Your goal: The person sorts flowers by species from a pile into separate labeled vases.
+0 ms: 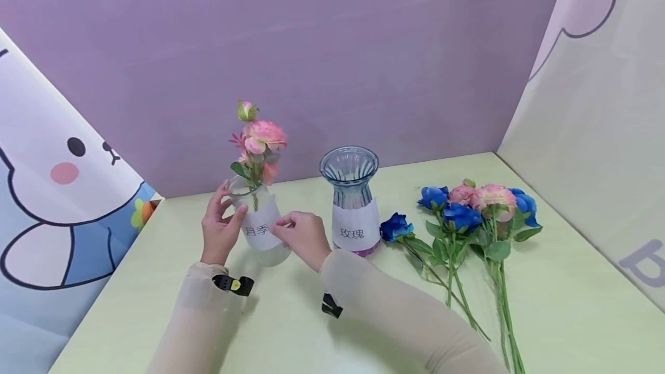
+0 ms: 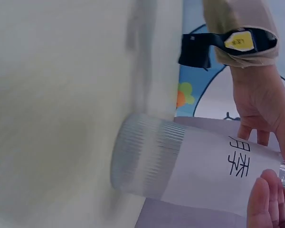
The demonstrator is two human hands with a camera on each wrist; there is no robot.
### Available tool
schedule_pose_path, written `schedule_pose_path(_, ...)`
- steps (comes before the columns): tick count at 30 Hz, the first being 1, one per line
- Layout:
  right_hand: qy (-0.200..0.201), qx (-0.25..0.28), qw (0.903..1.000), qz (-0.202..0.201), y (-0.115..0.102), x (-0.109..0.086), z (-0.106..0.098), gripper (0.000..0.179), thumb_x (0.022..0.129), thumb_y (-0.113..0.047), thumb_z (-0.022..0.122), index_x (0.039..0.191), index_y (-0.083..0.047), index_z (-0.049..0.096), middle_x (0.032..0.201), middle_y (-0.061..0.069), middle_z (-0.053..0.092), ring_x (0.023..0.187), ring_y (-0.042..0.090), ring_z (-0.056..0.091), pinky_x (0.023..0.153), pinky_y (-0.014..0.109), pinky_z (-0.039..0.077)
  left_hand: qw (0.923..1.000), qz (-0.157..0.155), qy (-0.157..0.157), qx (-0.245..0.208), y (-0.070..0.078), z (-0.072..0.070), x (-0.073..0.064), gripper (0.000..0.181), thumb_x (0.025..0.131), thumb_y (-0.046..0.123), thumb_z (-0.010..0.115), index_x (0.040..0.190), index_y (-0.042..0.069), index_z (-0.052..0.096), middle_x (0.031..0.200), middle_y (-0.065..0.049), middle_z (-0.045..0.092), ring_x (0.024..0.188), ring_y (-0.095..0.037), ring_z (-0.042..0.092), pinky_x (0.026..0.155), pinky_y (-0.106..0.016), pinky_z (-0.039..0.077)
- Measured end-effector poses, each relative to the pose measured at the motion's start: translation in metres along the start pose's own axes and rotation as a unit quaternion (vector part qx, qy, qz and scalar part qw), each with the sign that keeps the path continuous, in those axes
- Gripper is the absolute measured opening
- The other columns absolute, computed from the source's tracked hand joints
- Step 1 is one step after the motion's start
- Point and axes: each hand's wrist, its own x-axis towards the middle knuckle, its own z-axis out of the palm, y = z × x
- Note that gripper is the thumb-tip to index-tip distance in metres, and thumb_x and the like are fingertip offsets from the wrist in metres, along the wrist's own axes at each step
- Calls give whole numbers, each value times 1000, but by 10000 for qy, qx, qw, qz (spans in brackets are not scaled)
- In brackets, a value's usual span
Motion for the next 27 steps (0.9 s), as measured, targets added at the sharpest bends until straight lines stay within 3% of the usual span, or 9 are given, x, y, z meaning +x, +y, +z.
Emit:
schedule_pose_path(6, -340, -767, 9959, -333, 15, -18, -20, 15, 86, -16, 71, 94, -2, 71, 71, 0, 65, 58, 12, 59, 55, 25, 53, 10000, 8, 7, -2, 1, 0, 1, 37, 87, 4, 69, 118, -7, 50, 145, -22, 42, 113, -45, 55, 81, -47, 55)
schedule_pose_path(15, -191, -1133, 9934, -20, 31, -44, -66, 11, 85, -15, 73, 88, -4, 71, 70, -1, 63, 58, 13, 56, 54, 26, 52, 10000, -9, 67, -54, 3, 1, 2, 37, 86, 1, 69, 117, -8, 50, 144, -21, 42, 112, -46, 55, 80, -55, 53)
schedule_pose_path(21, -219, -1527, 9880, 7, 45, -63, -112, 11, 85, -15, 72, 86, -4, 71, 73, 5, 64, 56, 14, 55, 50, 27, 52, 10000, -58, 28, -58, 4, 1, 1, 39, 88, 7, 69, 118, -8, 50, 145, -21, 42, 113, -46, 54, 82, -57, 52)
schedule_pose_path(27, 242, -1807, 9831, 188, 55, -77, -165, 21, 87, -21, 71, 92, -1, 70, 67, 5, 61, 55, 17, 53, 47, 26, 47, 10000, -68, 14, 31, 3, -1, 0, 39, 87, 5, 70, 119, -8, 50, 145, -20, 42, 114, -46, 54, 82, -54, 53)
